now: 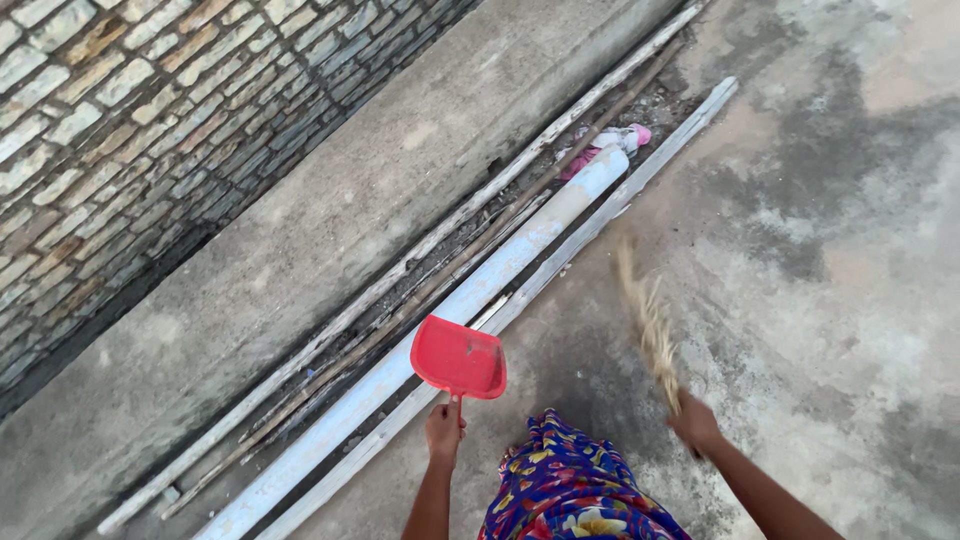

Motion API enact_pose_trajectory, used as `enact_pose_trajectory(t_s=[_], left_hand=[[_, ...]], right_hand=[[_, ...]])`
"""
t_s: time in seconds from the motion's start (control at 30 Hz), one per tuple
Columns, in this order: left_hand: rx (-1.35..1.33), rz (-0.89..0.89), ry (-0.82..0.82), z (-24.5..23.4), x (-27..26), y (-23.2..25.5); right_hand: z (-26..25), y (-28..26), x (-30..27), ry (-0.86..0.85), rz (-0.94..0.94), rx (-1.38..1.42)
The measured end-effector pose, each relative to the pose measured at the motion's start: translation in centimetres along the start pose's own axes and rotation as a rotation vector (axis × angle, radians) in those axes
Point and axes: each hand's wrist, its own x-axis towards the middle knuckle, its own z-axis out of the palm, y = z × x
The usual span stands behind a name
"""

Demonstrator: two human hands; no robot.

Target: The person sweeps dirt and debris across a concrete floor using a small handheld broom and a red dustpan.

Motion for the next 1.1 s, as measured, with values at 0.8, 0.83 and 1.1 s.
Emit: enact_pose_trajectory(t_s=[0.8,0.83,1.1], left_hand=[[0.013,0.081,-0.292,7.6,8.1,7.9],[0.013,0.087,-0.304,7.9,8.9,8.8],[0.095,0.169,-0.403,9.3,14.6,15.2]], right_hand=[[-5.5,2.2,-3.7,0.012,0.168,-0.205],[-5.1,2.7,-4.8,-0.018,0.131,-0.22],[-3.6,-2.1,-12.2,-0.355,0.375,-0.148]])
